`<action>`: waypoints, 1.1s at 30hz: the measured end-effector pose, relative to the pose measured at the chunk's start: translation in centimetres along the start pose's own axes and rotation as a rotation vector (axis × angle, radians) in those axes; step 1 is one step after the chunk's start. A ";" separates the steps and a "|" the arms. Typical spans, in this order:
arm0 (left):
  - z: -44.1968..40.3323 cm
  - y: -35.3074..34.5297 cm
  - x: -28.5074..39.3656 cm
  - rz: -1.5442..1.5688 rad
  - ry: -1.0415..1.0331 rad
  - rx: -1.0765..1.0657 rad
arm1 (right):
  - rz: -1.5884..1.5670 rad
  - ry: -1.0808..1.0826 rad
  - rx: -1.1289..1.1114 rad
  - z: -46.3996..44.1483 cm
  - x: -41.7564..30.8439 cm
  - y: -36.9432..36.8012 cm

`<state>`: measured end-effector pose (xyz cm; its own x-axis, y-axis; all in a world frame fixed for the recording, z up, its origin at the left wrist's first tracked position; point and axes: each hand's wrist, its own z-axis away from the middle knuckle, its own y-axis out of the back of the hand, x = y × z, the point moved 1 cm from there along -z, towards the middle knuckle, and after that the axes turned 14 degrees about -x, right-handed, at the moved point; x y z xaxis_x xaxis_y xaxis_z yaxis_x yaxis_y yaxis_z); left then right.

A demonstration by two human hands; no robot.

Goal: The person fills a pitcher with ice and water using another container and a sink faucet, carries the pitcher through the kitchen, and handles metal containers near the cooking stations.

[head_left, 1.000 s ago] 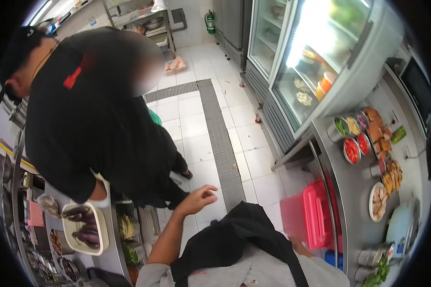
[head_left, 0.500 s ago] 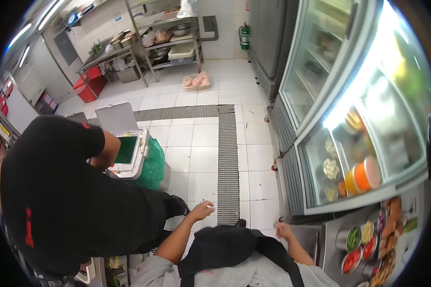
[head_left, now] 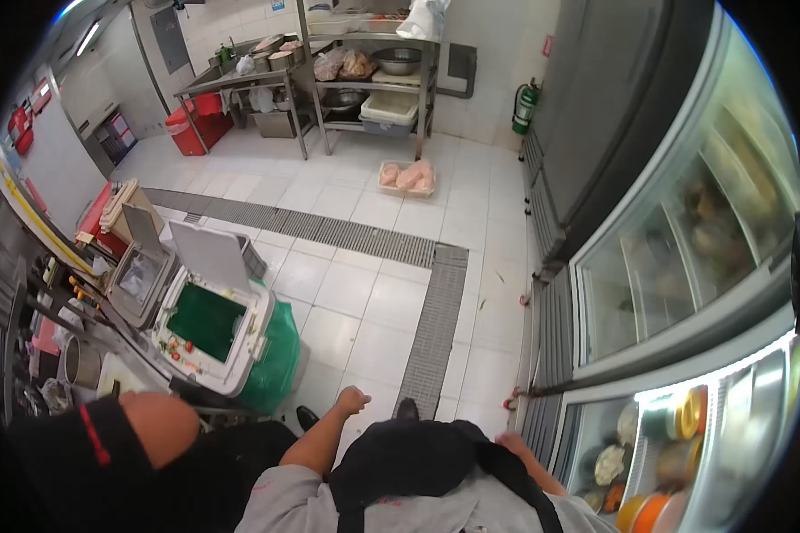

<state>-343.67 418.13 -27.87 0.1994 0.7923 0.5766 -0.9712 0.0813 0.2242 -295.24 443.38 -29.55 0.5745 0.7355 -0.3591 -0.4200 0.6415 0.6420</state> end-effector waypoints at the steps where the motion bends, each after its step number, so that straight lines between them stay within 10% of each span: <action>1: -1.1 1.8 1.7 0.065 -0.071 0.064 | -0.183 0.082 0.244 2.8 -1.5 1.4; 3: -1.8 4.8 5.0 0.203 -0.191 0.200 | -0.511 -0.008 0.168 -0.5 6.8 -7.0; 10: -6.1 15.5 14.0 0.475 -0.221 0.321 | -1.070 -0.399 -0.055 -9.2 6.9 13.9; 14: -10.8 18.1 7.4 0.148 -0.049 0.516 | -1.042 -0.348 -0.052 -18.5 8.8 28.2; 23: -8.1 20.8 6.8 0.743 0.321 0.459 | -0.748 -0.124 0.136 -43.1 1.1 61.7; 29: -14.3 28.4 0.8 0.152 0.297 0.187 | -0.560 0.025 -0.005 -56.9 -9.5 68.2; 33: -14.7 38.5 2.1 0.427 0.302 0.539 | -0.325 0.032 -0.156 -58.9 -15.0 69.8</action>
<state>-382.58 431.85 -29.60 -0.3000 0.8265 0.4764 -0.7418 -0.5161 0.4282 -374.57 490.01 -19.28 0.6743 0.4928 -0.5501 -0.3231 0.8666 0.3803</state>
